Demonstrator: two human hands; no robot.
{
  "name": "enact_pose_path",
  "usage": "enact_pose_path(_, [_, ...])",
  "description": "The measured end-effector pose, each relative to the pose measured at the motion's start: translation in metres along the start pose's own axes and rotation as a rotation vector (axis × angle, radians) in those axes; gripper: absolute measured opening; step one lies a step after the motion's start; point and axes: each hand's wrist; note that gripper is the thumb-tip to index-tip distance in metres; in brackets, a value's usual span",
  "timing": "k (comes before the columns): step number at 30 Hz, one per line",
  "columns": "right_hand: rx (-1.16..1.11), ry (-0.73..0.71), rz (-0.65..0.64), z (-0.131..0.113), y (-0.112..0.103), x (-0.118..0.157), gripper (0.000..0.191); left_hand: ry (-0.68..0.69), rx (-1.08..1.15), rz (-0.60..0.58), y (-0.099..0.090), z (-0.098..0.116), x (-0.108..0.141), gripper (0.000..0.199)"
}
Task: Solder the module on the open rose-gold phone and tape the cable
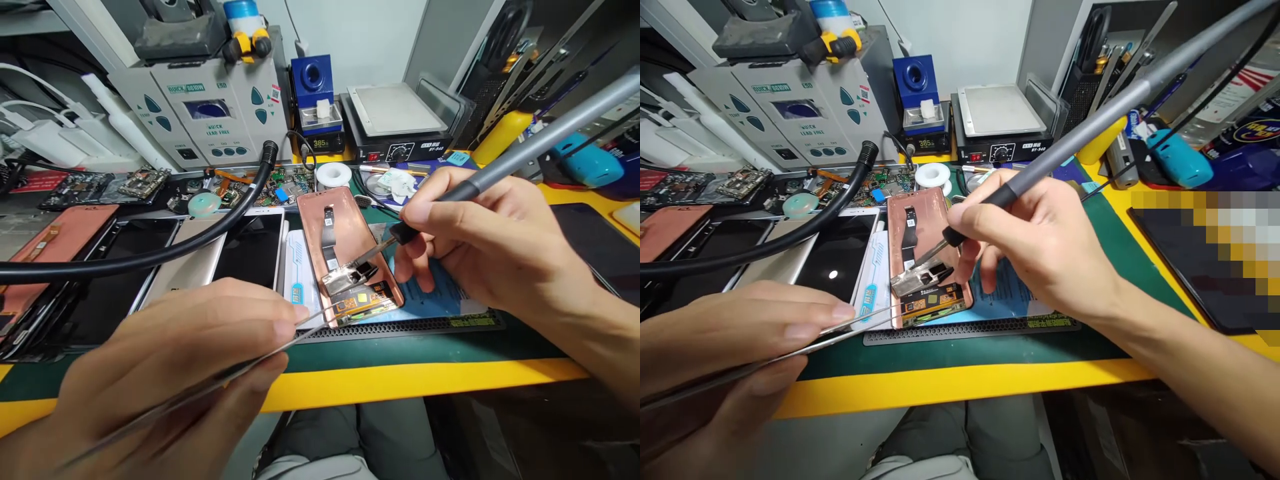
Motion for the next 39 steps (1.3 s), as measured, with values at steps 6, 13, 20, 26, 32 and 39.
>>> enact_pose_path(6, [-0.007, -0.226, 0.115, 0.008, 0.000, -0.012, 0.025, 0.258, 0.092, -0.115, 0.008, 0.004, -0.017, 0.014])
enact_pose_path(13, [0.062, -0.353, 0.170, 0.011, -0.002, -0.037, 0.014, 0.353, 0.084, -0.119, 0.020, 0.012, -0.016, 0.012])
enact_pose_path(20, [0.152, -0.355, 0.050, 0.017, 0.005, -0.078, 0.012, 0.398, 0.114, -0.113, 0.022, 0.004, -0.009, 0.015])
enact_pose_path(26, [0.212, -0.319, -0.005, 0.029, 0.025, -0.088, 0.006, 0.424, 0.172, -0.102, 0.026, -0.007, -0.003, 0.018])
enact_pose_path(32, [0.253, -0.273, 0.026, 0.026, 0.020, -0.085, 0.006, 0.419, 0.206, -0.101, 0.026, -0.010, -0.001, 0.023])
enact_pose_path(39, [0.341, -0.225, 0.152, 0.017, -0.011, -0.080, 0.004, 0.441, 0.158, -0.088, 0.023, -0.011, -0.005, 0.023])
Point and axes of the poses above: each hand's wrist, its own x-axis away from the middle knuckle, its own y-axis out of the palm, z = x × y, and after that the axes turned 13 degrees about z, right-handed
